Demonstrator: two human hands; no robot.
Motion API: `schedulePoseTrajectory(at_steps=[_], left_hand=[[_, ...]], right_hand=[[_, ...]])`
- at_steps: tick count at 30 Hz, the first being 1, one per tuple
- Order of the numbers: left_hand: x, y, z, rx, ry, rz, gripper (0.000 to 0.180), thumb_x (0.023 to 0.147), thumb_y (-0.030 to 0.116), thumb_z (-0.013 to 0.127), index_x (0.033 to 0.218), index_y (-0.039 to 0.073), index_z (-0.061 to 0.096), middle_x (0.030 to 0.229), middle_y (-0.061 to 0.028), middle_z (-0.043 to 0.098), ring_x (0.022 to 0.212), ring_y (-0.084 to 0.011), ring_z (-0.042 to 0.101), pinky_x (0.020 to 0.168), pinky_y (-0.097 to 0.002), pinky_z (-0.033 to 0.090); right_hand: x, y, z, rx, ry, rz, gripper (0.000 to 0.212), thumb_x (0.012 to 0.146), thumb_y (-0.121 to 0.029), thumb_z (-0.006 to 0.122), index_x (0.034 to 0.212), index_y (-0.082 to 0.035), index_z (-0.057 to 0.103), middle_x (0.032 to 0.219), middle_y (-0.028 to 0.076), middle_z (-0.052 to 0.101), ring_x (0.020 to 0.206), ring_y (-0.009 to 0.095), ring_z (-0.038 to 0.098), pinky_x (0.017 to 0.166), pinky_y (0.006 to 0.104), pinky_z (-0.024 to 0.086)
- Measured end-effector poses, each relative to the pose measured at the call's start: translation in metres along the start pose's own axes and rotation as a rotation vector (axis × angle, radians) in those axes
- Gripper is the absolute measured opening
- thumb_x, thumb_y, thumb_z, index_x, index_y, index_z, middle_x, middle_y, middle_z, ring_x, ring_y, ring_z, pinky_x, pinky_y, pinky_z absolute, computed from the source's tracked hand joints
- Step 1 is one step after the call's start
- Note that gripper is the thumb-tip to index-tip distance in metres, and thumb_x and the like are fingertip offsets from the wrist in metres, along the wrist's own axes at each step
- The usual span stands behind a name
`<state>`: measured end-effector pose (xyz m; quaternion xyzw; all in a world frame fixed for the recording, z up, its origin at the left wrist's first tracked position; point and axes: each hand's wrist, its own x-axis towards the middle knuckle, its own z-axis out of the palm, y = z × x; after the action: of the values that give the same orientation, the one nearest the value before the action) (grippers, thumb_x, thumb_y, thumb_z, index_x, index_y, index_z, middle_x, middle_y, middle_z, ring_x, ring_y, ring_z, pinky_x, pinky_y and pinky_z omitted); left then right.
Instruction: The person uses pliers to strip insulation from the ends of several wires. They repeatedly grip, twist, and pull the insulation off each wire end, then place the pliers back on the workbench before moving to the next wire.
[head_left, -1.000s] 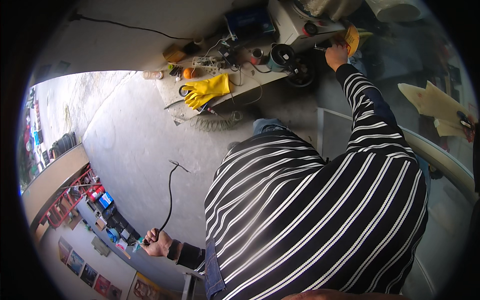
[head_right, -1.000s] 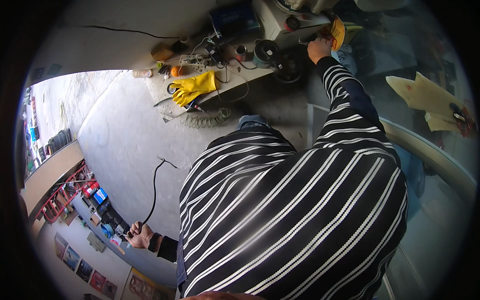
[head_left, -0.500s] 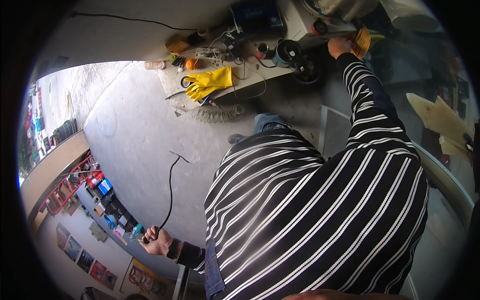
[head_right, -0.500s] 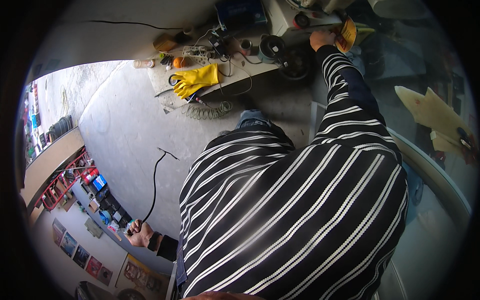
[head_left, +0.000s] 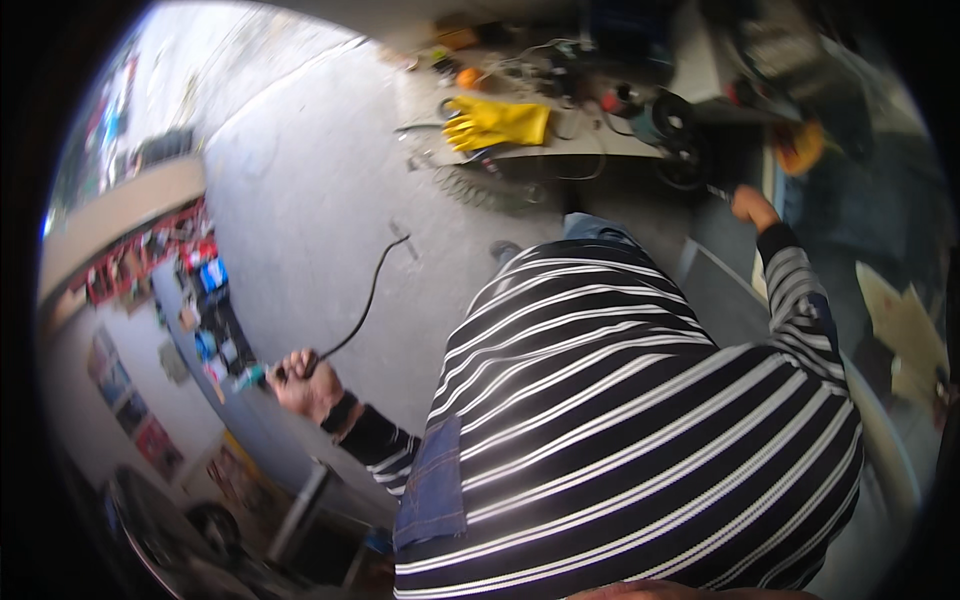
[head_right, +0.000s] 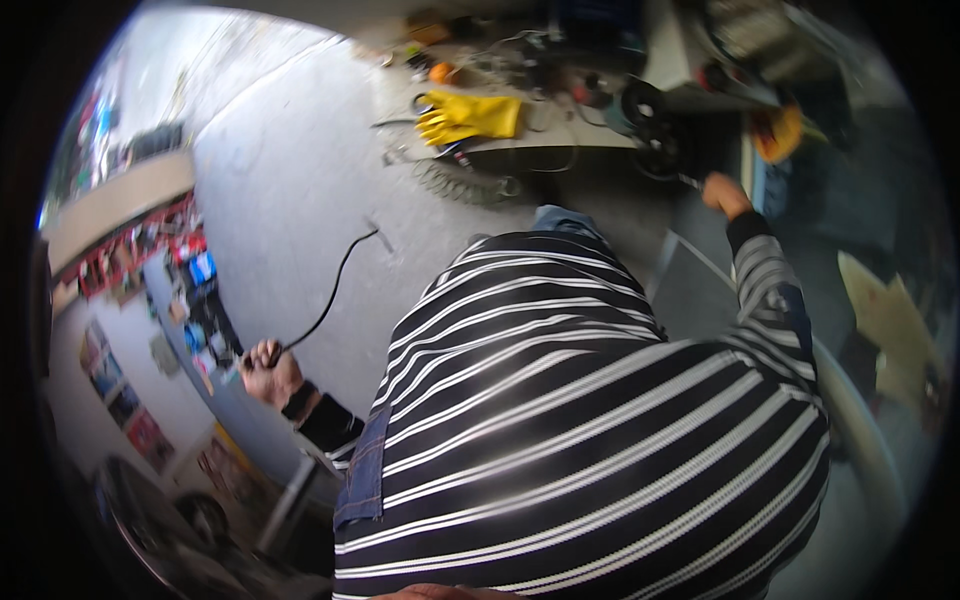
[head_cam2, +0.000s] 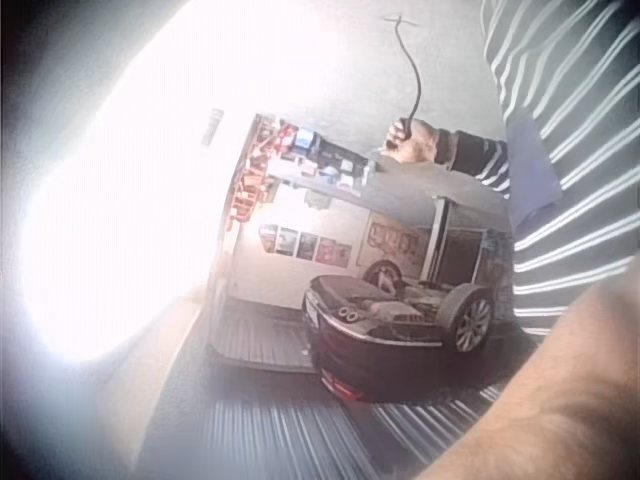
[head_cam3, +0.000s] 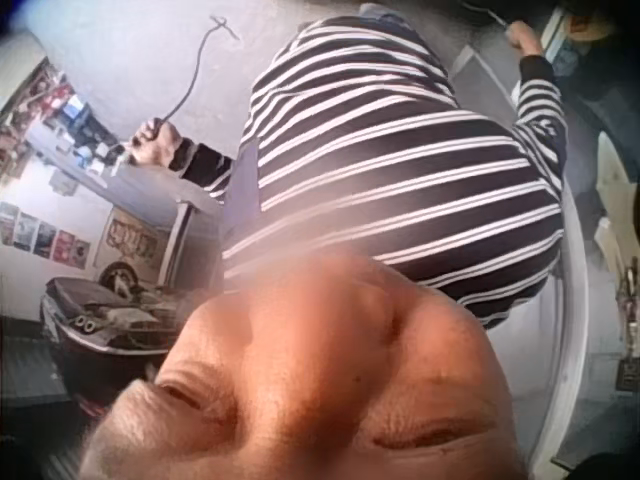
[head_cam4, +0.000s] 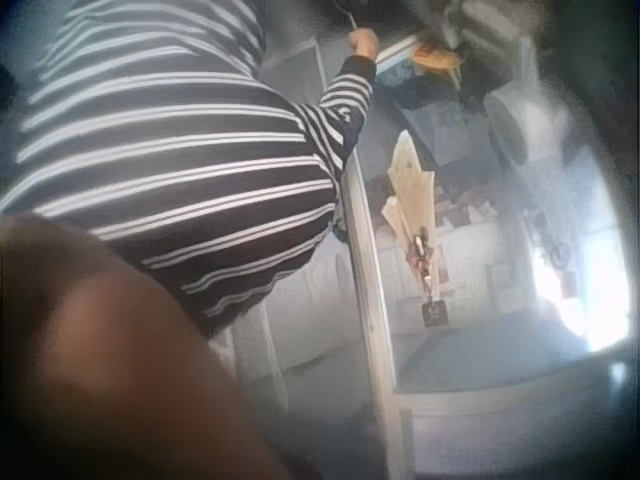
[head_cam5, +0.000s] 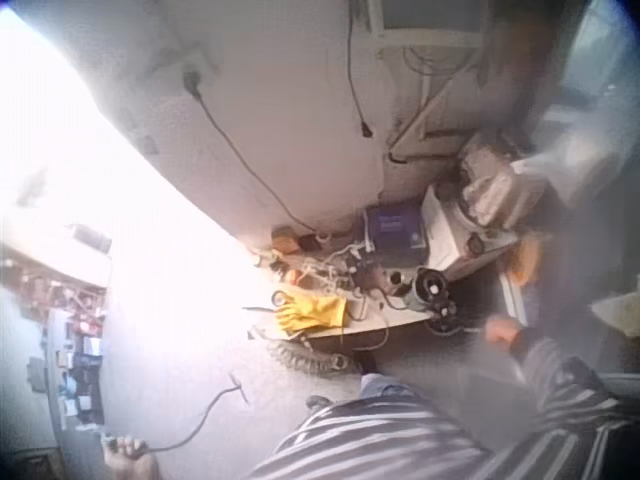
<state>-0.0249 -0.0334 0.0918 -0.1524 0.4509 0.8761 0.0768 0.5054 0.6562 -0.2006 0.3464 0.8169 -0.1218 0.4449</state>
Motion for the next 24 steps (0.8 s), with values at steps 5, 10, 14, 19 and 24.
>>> schedulePoseTrajectory(at_steps=[5, 10, 14, 19, 24], left_hand=[[-0.014, -0.019, 0.018, -0.06, 0.13, 0.052, 0.033, 0.107, 0.028, 0.052, 0.078, 0.013, 0.047, 0.064, 0.0013, 0.036, 0.057, -0.0139, 0.036, 0.058, -0.0313, 0.033], [-0.024, -0.038, 0.042, -0.142, 0.162, 0.085, 0.043, 0.113, 0.037, 0.041, 0.08, 0.012, 0.05, 0.063, 0.0009, 0.036, 0.058, -0.0149, 0.034, 0.061, -0.0327, 0.033], [-0.033, -0.038, 0.049, -0.216, 0.161, 0.077, 0.043, 0.114, 0.035, 0.038, 0.081, 0.01, 0.052, 0.064, 0.0002, 0.037, 0.059, -0.0159, 0.035, 0.065, -0.034, 0.034], [-0.043, -0.036, 0.049, -0.31, 0.076, 0.113, 0.041, 0.114, 0.032, 0.04, 0.083, 0.009, 0.054, 0.066, -0.001, 0.041, 0.062, -0.0169, 0.039, 0.069, -0.0354, 0.037], [-0.048, -0.03, 0.042, -0.389, 0.05, 0.145, 0.04, 0.115, 0.033, 0.038, 0.087, 0.009, 0.055, 0.072, -0.0012, 0.046, 0.069, -0.0171, 0.045, 0.073, -0.035, 0.04]], right_hand=[[-0.033, -0.071, -0.025, 0.283, -0.001, -0.244, 0.025, 0.078, -0.014, 0.063, 0.092, 0.004, 0.073, 0.09, 0.028, 0.068, 0.089, 0.046, 0.067, 0.081, 0.0492, 0.053], [-0.057, -0.2, -0.133, 0.53, 0.109, -0.661, 0.028, 0.079, -0.019, 0.062, 0.094, 0.005, 0.066, 0.089, 0.025, 0.064, 0.086, 0.04, 0.064, 0.079, 0.0443, 0.05], [-0.094, -0.337, -0.201, 0.653, 0.216, -1.087, 0.032, 0.083, -0.023, 0.065, 0.098, 0.005, 0.065, 0.105, 0.02, 0.065, 0.093, 0.032, 0.063, 0.086, 0.0401, 0.05], [-0.169, -0.484, -0.237, 0.632, 0.103, -1.333, 0.022, 0.085, -0.008, 0.068, 0.103, 0.004, 0.068, 0.124, 0.017, 0.065, 0.11, 0.03, 0.063, 0.096, 0.0349, 0.05], [-0.217, -0.568, -0.224, 0.381, 0.578, -1.651, 0.023, 0.078, 0.003, 0.064, 0.1, 0.004, 0.067, 0.128, 0.021, 0.063, 0.115, 0.038, 0.062, 0.101, 0.0436, 0.049]])
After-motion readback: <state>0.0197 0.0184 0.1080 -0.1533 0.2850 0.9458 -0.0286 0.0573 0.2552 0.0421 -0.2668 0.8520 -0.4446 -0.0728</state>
